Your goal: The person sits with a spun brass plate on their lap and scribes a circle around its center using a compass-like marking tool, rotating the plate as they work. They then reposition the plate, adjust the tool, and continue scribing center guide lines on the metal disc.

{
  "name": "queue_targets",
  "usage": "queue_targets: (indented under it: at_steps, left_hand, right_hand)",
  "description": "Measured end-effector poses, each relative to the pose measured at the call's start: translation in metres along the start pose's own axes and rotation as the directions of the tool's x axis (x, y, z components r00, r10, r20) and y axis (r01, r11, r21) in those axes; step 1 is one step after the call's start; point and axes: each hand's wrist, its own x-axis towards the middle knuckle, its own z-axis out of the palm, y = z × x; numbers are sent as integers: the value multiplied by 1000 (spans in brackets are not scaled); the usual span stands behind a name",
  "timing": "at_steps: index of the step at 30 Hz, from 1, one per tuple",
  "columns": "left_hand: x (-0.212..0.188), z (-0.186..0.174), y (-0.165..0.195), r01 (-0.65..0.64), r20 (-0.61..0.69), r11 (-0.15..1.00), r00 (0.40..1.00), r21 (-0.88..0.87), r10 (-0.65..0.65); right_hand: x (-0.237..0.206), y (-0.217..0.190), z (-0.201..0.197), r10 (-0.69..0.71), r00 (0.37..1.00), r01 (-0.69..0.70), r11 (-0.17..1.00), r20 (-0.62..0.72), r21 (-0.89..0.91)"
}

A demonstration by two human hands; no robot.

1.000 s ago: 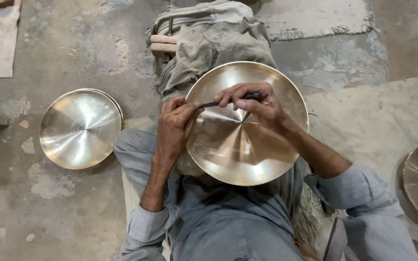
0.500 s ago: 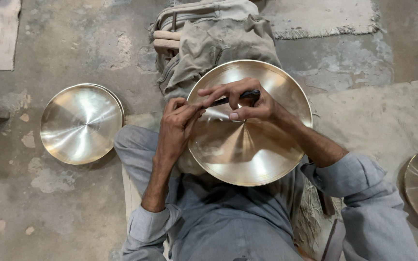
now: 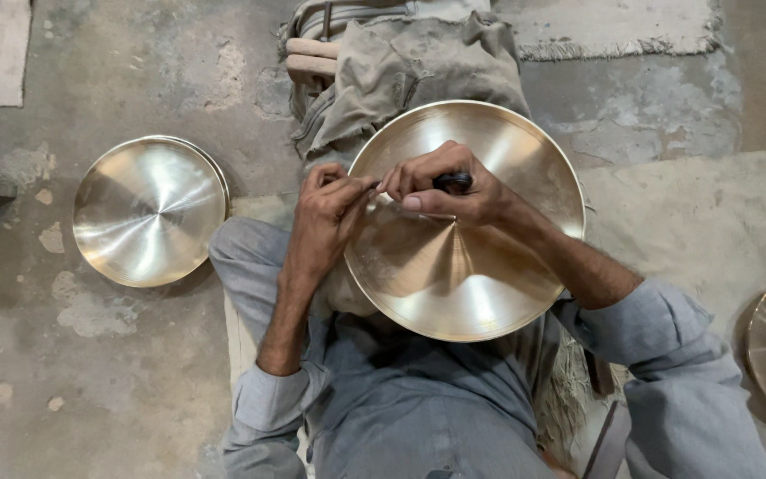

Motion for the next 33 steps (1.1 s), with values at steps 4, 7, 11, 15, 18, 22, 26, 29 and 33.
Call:
queue_targets:
  at_steps: [4,7,11,15,18,22,26,29,33]
  left_hand:
    - [-2,-13,5,-65,-8,998,998,18,65]
    - [-4,-20,12,-5,-13,996,1000,-89,4]
    - [2,-28,17,35,-18,988,999,-148,-38]
    - [6,-33,19,118,-16,964,992,-240,-125]
    - [9,-34,18,109,10,964,994,-244,-110]
    - [14,-31,12,-7,96,980,995,-199,26]
    - [22,-29,4,-43,171,988,983,-149,68]
    - [22,-27,0,-46,191,990,979,-134,71]
    - [21,-26,-4,-77,178,989,979,-124,98]
  right_hand:
    - [7,1,3,-50,998,48,998,32,45]
    - [8,-2,5,-25,1000,25,999,-2,32]
    - [9,-7,8,6,1000,-6,1000,-24,-22]
    - [14,-8,9,4,999,-3,1000,-34,21]
    - [14,-8,8,11,999,-10,999,-45,34]
    - [12,-9,7,35,999,-35,999,-41,-9]
    - [14,-12,7,47,998,-47,999,-36,-13]
    - [17,-13,8,41,998,-42,999,-43,-2]
    - [16,-10,7,48,998,-49,998,-31,-30]
